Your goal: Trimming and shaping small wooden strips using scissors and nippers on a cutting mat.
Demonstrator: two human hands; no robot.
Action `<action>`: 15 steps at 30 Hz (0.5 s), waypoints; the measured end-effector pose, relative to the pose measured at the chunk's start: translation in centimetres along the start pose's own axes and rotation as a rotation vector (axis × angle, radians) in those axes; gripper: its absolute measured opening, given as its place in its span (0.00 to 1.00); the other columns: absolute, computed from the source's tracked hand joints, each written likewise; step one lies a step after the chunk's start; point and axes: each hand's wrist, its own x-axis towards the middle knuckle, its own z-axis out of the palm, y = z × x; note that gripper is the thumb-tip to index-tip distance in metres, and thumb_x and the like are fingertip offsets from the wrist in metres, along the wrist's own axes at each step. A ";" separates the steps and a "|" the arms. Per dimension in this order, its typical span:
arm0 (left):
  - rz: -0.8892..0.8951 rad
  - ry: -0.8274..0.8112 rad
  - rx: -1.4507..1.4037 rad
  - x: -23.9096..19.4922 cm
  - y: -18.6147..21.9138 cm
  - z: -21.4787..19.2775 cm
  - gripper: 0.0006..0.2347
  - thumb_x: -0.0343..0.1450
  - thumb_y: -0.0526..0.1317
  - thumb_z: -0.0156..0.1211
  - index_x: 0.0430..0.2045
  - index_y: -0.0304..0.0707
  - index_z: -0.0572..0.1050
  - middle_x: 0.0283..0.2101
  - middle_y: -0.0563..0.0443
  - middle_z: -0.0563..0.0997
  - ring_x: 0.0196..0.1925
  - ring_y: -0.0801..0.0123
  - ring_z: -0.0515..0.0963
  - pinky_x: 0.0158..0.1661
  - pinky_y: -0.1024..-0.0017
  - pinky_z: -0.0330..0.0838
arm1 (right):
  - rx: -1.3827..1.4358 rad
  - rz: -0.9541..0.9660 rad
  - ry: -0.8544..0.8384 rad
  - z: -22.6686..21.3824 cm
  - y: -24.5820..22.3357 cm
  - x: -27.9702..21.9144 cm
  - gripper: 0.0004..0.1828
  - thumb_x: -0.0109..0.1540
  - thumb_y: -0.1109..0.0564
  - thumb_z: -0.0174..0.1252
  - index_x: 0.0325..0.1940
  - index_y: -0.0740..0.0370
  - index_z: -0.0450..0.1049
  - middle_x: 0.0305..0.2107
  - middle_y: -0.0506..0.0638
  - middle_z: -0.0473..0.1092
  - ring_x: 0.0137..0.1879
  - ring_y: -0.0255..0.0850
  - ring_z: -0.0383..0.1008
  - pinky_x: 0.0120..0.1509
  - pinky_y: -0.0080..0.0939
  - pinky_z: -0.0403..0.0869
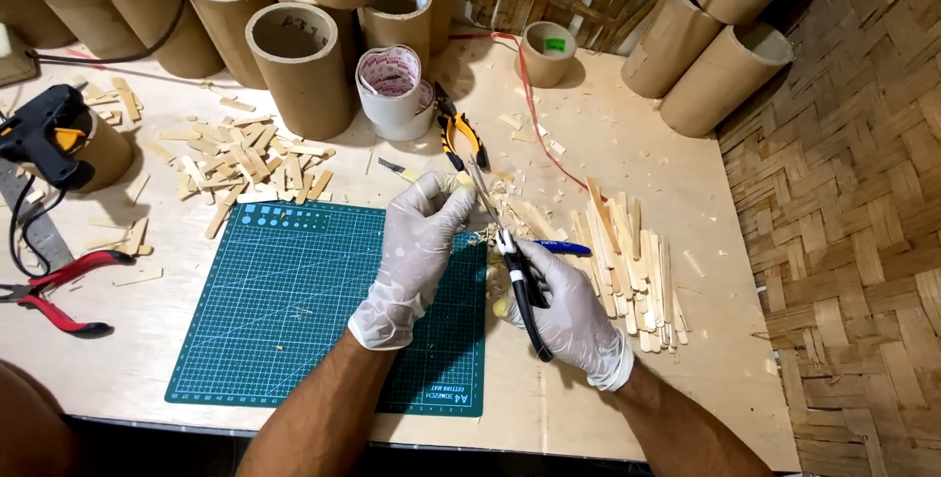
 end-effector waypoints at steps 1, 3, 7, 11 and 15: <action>-0.003 -0.001 -0.007 -0.1 0.1 0.1 0.07 0.70 0.35 0.69 0.22 0.37 0.78 0.20 0.55 0.75 0.26 0.80 0.71 0.29 0.83 0.68 | -0.013 0.004 0.004 0.0 0.0 0.0 0.41 0.50 0.49 0.77 0.67 0.53 0.72 0.32 0.52 0.75 0.37 0.38 0.74 0.46 0.38 0.78; -0.007 -0.002 -0.015 -0.3 0.5 0.2 0.07 0.70 0.35 0.69 0.22 0.37 0.78 0.20 0.55 0.75 0.26 0.80 0.71 0.29 0.83 0.68 | -0.026 0.008 0.008 0.0 0.2 0.0 0.41 0.50 0.50 0.76 0.66 0.52 0.72 0.33 0.53 0.76 0.37 0.39 0.74 0.47 0.39 0.78; -0.017 0.004 -0.029 0.1 -0.3 0.1 0.07 0.70 0.35 0.68 0.22 0.37 0.78 0.20 0.55 0.76 0.25 0.80 0.72 0.28 0.84 0.69 | 0.055 0.003 -0.017 0.0 1.4 0.0 0.42 0.50 0.48 0.77 0.66 0.54 0.72 0.30 0.49 0.74 0.35 0.35 0.72 0.43 0.35 0.78; -0.016 0.024 -0.038 1.0 -1.8 -0.8 0.06 0.70 0.35 0.69 0.23 0.37 0.78 0.21 0.55 0.77 0.25 0.80 0.75 0.28 0.84 0.71 | 0.153 -0.050 -0.086 0.1 2.9 0.5 0.44 0.49 0.43 0.77 0.67 0.56 0.71 0.28 0.44 0.71 0.31 0.29 0.70 0.36 0.28 0.76; -0.035 0.040 -0.052 1.2 -1.9 -1.0 0.06 0.69 0.36 0.70 0.23 0.37 0.78 0.23 0.50 0.79 0.27 0.76 0.78 0.29 0.82 0.75 | 0.262 -0.069 -0.124 -0.4 2.4 0.0 0.42 0.51 0.38 0.73 0.64 0.60 0.71 0.24 0.49 0.73 0.24 0.31 0.71 0.27 0.31 0.75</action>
